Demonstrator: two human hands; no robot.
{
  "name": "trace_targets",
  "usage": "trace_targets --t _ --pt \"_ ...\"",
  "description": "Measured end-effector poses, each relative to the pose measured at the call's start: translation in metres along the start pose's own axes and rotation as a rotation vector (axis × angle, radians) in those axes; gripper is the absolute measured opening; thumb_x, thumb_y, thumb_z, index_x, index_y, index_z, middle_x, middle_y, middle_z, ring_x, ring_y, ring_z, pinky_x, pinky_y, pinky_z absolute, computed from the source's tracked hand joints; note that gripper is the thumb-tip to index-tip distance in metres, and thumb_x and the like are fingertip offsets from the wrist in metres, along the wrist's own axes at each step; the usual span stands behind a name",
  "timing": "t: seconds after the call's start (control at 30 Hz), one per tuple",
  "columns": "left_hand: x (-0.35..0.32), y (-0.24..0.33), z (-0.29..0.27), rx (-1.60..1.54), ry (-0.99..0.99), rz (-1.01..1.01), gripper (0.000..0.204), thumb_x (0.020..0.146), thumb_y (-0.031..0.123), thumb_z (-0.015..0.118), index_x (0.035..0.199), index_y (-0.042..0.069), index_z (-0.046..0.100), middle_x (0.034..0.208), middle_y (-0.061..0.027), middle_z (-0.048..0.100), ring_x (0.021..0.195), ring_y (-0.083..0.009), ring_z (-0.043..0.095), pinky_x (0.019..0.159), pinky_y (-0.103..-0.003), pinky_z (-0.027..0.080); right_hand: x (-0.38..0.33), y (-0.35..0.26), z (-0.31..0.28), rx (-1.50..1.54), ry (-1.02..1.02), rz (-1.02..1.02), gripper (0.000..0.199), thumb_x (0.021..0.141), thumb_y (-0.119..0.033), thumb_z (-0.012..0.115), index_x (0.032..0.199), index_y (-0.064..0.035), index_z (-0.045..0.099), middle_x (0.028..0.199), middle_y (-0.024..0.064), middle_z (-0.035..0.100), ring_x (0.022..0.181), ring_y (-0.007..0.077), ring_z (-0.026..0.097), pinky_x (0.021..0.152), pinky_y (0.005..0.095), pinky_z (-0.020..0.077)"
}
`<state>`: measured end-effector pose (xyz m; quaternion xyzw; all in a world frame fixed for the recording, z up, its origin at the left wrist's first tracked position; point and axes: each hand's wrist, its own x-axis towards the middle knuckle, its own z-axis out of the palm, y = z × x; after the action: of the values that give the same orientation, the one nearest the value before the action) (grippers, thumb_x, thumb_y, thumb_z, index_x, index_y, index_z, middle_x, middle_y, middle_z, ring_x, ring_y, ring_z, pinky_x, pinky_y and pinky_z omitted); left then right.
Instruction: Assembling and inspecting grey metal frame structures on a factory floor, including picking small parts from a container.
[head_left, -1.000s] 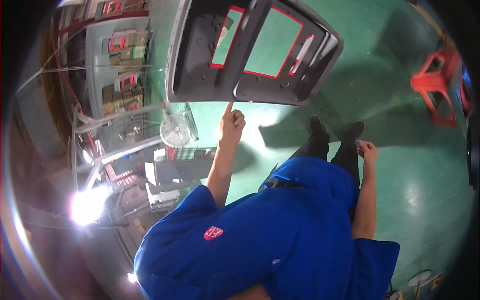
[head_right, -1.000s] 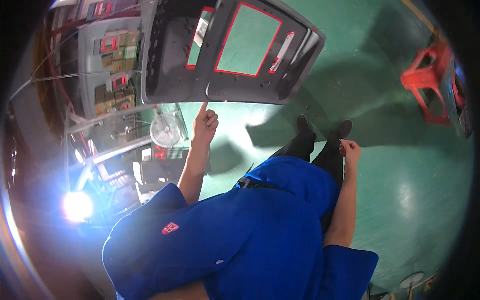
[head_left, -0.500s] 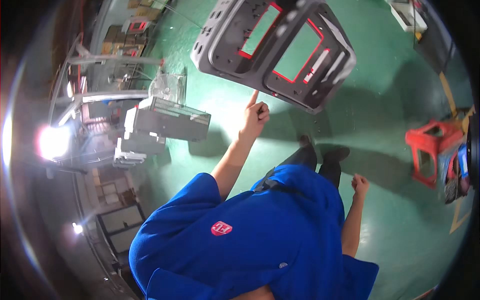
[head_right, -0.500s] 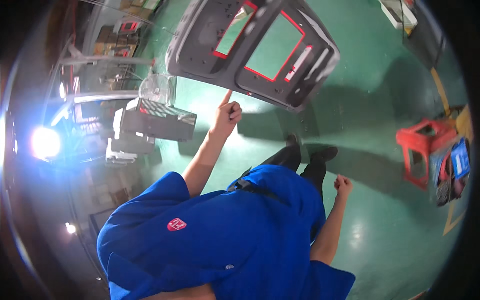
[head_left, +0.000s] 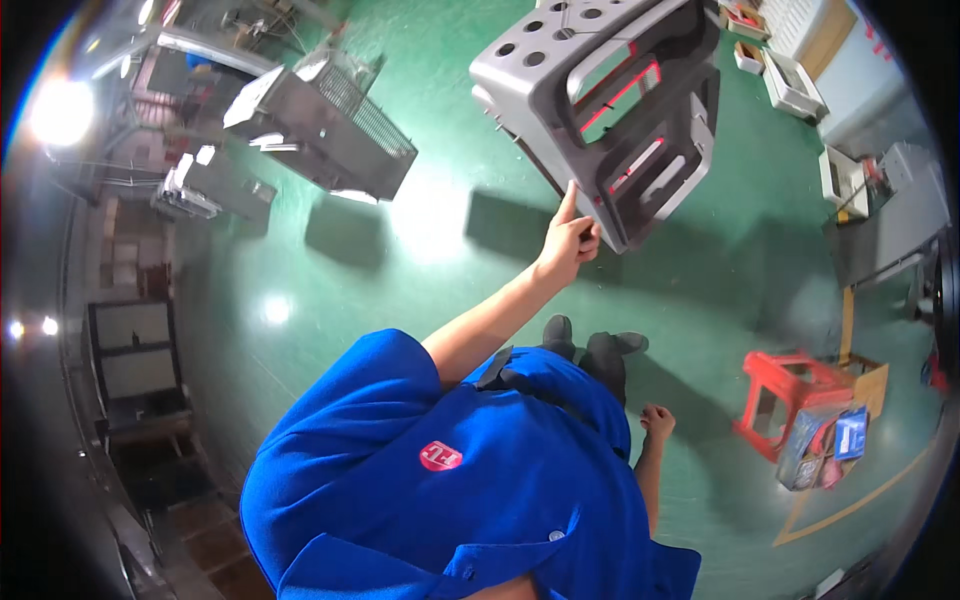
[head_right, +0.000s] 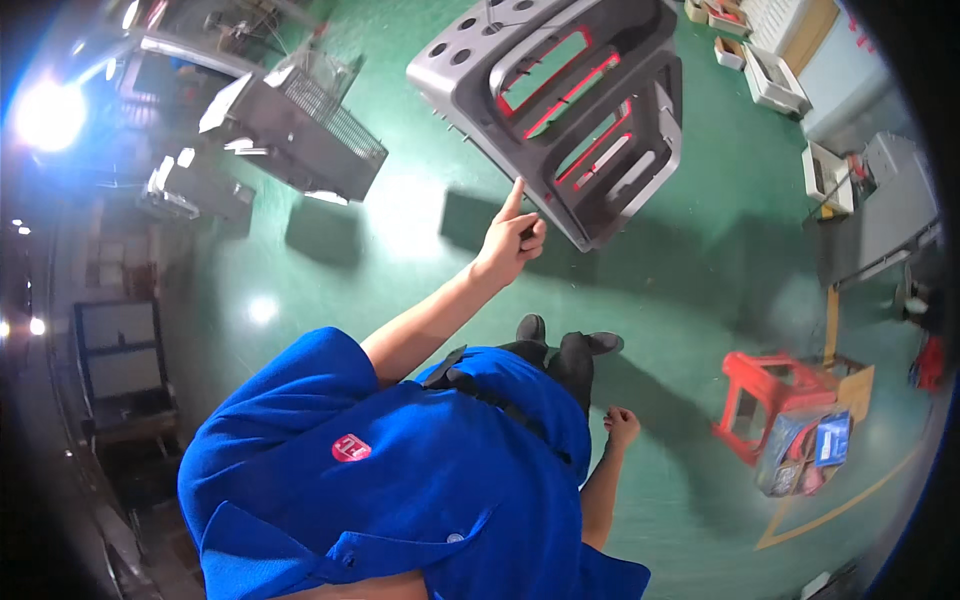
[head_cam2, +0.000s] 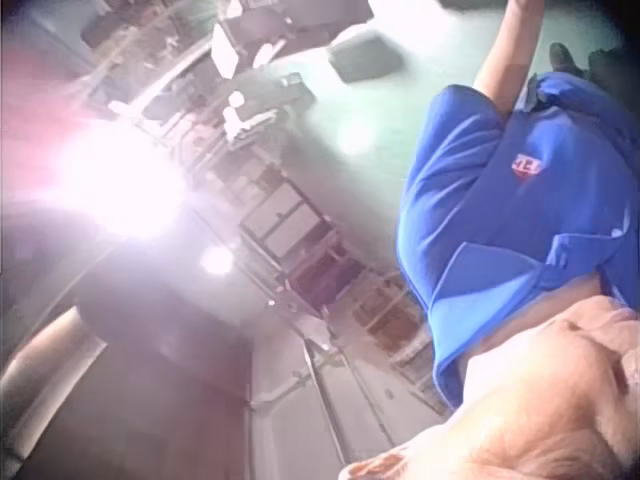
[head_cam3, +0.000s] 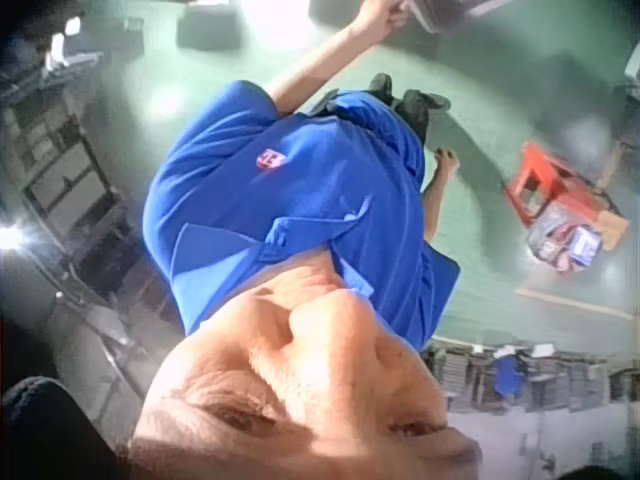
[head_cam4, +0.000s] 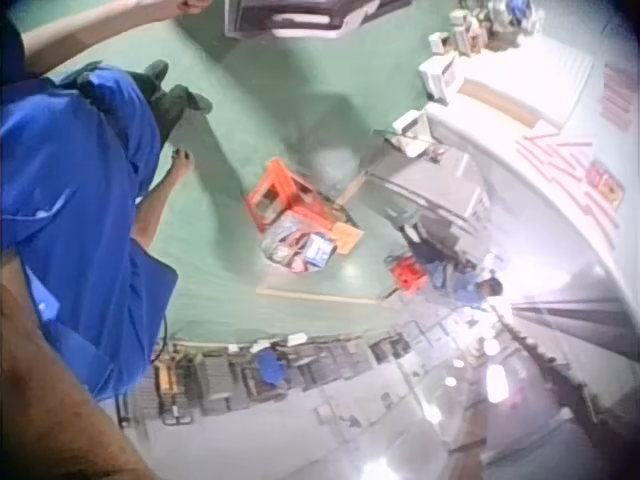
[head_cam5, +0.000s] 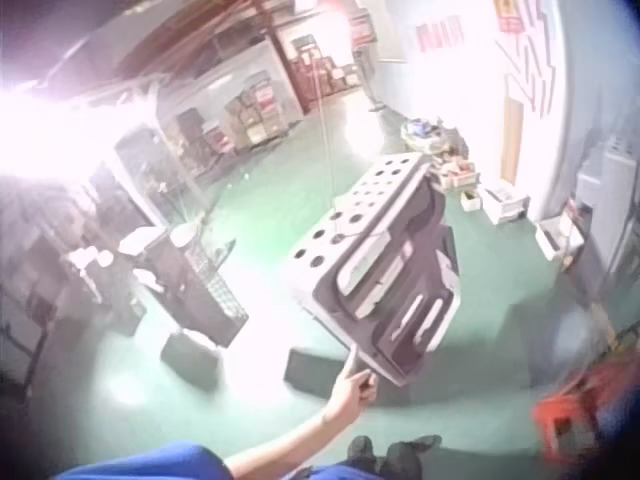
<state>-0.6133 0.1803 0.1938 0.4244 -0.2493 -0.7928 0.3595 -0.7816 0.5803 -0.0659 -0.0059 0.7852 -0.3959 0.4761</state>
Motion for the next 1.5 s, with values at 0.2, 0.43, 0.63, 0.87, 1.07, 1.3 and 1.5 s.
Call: trace_targets --t 0.2,0.43,0.63,0.87,1.07,1.3,1.5 --pt "-0.001 -0.009 0.010 -0.069 0.000 -0.033 0.079 0.088 -0.001 0.038 0.147 0.034 -0.001 0.068 -0.0031 0.048 0.050 -0.0086 0.031 0.045 -0.023 0.025 -0.004 -0.037 0.005 -0.076 -0.127 -0.158 0.013 0.075 -0.008 0.068 0.077 0.0038 0.063 0.061 0.0062 0.059 0.048 0.0105 0.053 0.041 0.0212 0.0396" --pt "0.001 -0.012 -0.003 -0.156 -0.043 -0.007 0.075 0.086 0.001 0.039 0.147 0.027 0.005 0.064 -0.0053 0.051 0.044 -0.0090 0.031 0.041 -0.024 0.025 -0.024 -0.079 0.020 -0.352 -0.153 -0.291 0.012 0.073 -0.011 0.067 0.075 0.0012 0.066 0.057 0.0038 0.060 0.047 0.0099 0.054 0.044 0.0217 0.0419" --pt "-0.004 0.010 -0.037 -0.096 0.081 0.060 0.063 0.087 0.002 0.041 0.145 0.011 0.018 0.068 -0.0048 0.049 0.048 -0.0096 0.031 0.044 -0.024 0.025 -0.024 -0.068 0.033 -0.374 -0.076 -0.317 0.013 0.070 -0.013 0.068 0.075 -0.0008 0.067 0.057 0.0028 0.060 0.049 0.0099 0.056 0.047 0.0225 0.0440" --pt "0.021 0.027 -0.080 0.008 0.131 0.117 0.072 0.086 -0.002 0.038 0.148 0.017 0.005 0.071 -0.0051 0.050 0.052 -0.0093 0.034 0.045 -0.022 0.027 -0.012 -0.020 0.051 0.093 0.121 -0.192 0.014 0.071 -0.005 0.063 0.083 0.0016 0.066 0.066 0.0088 0.063 0.053 0.0133 0.059 0.047 0.0243 0.0475" --pt "0.046 0.039 -0.087 0.148 0.076 0.079 0.071 0.088 -0.001 0.034 0.148 0.021 0.003 0.075 -0.0047 0.048 0.054 -0.0085 0.034 0.045 -0.020 0.028 0.017 0.055 0.058 0.293 0.159 0.049 0.016 0.074 -0.003 0.063 0.088 0.0017 0.065 0.076 0.0095 0.066 0.061 0.0160 0.064 0.052 0.0266 0.0530" --pt "0.053 0.057 -0.055 0.097 0.115 0.035 0.037 0.083 -0.004 0.039 0.117 0.010 0.042 0.071 -0.0027 0.044 0.053 -0.0091 0.035 0.041 -0.021 0.025 0.008 0.072 0.020 0.337 0.158 0.174 0.017 0.077 -0.006 0.064 0.091 0.0021 0.065 0.078 0.0095 0.066 0.065 0.0162 0.065 0.054 0.0268 0.0529" --pt "0.076 0.064 -0.088 0.063 0.096 0.014 0.017 0.083 -0.003 0.039 0.088 0.011 0.046 0.071 -0.0014 0.045 0.053 -0.0088 0.036 0.041 -0.020 0.027 0.027 0.089 -0.004 0.314 0.115 0.213 0.016 0.079 -0.010 0.064 0.091 -0.0002 0.065 0.077 0.0067 0.066 0.064 0.0141 0.064 0.052 0.0240 0.0505"
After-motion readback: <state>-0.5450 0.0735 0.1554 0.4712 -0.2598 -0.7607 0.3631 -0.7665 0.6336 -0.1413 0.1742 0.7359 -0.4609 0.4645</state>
